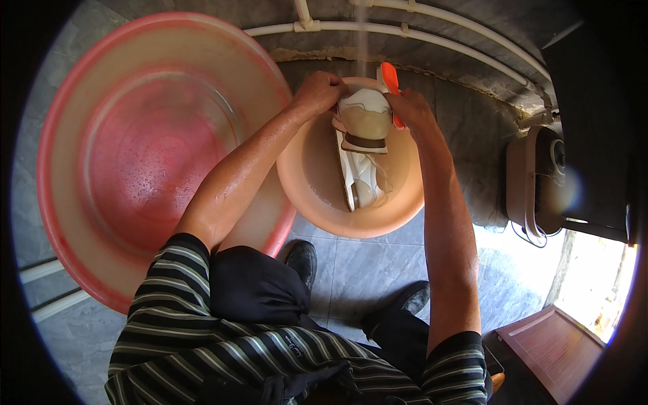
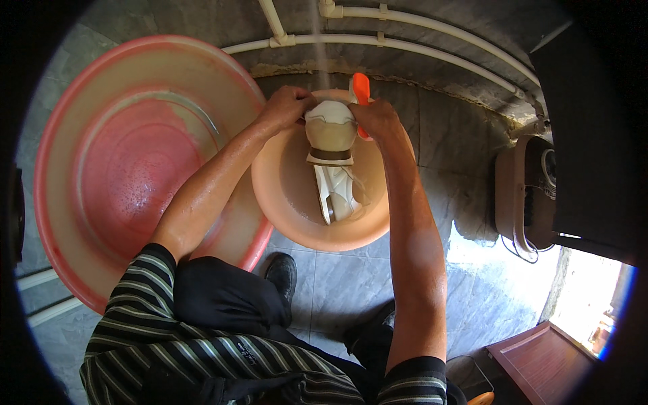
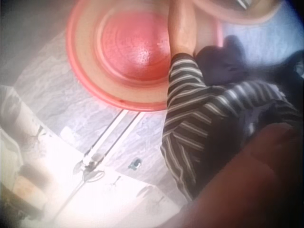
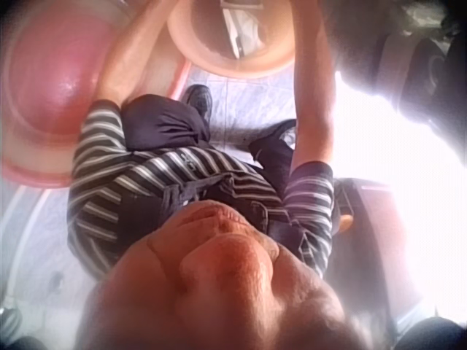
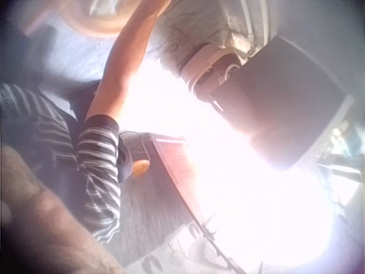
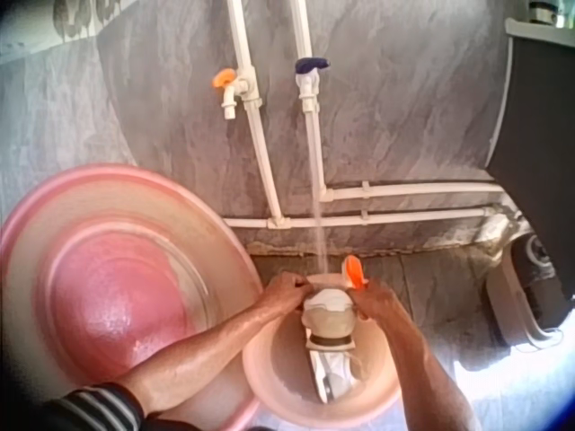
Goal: The person scrubs a pair of white sneakers with an orange brush and water in a small basin, then rinses them under a running tap. They repeat the process for the second shoe, scrubbing the upper, sole, and laces before rinsing again.
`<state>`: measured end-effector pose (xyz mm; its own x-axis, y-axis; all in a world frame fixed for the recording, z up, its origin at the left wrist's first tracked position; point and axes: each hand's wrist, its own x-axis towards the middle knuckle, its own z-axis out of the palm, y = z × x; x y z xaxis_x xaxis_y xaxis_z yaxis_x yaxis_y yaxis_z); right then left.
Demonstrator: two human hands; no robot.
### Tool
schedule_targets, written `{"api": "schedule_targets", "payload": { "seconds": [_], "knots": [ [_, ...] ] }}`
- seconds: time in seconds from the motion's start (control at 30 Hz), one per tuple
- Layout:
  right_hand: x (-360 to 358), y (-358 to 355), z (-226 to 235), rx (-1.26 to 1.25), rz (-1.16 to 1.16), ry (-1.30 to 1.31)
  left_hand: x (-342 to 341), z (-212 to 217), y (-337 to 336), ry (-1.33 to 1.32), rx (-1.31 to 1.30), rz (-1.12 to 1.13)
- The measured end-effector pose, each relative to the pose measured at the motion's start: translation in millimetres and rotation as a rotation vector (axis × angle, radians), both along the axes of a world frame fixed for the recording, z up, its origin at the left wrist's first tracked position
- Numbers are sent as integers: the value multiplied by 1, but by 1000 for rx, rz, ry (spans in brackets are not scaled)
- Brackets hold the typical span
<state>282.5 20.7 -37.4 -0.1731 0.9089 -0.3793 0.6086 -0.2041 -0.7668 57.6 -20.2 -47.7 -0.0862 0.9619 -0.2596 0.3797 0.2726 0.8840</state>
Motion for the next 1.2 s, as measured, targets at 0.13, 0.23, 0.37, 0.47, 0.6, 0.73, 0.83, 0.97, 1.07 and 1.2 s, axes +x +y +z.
{"api": "schedule_targets", "payload": {
  "seconds": [0.13,0.23,0.37,0.47,0.6,0.73,0.83,0.97,1.07,1.2],
  "knots": [
    [3,-4,0,6,-37,33,2,0,1,25,-12,-27],
    [4,-10,4,1,-36,58,3,2,-4,97,-7,-50],
    [18,-23,-14,-34,16,36,15,-6,-19,279,205,-108],
    [25,-54,-12,-91,-1,36,25,-13,-41,338,258,-148],
    [52,-84,-49,-90,-147,198,45,-25,-65,368,385,-215],
    [87,-115,-13,195,-63,-204,52,-36,-80,427,381,-237],
    [118,-145,31,113,167,-129,51,-35,-82,439,398,-219],
    [106,-172,33,122,282,-141,59,-34,-87,515,483,-288],
    [68,-157,5,144,417,-251,70,-34,-89,556,517,-275],
    [12,-140,-43,210,231,-192,75,-31,-90,589,557,-306]
  ]
}}
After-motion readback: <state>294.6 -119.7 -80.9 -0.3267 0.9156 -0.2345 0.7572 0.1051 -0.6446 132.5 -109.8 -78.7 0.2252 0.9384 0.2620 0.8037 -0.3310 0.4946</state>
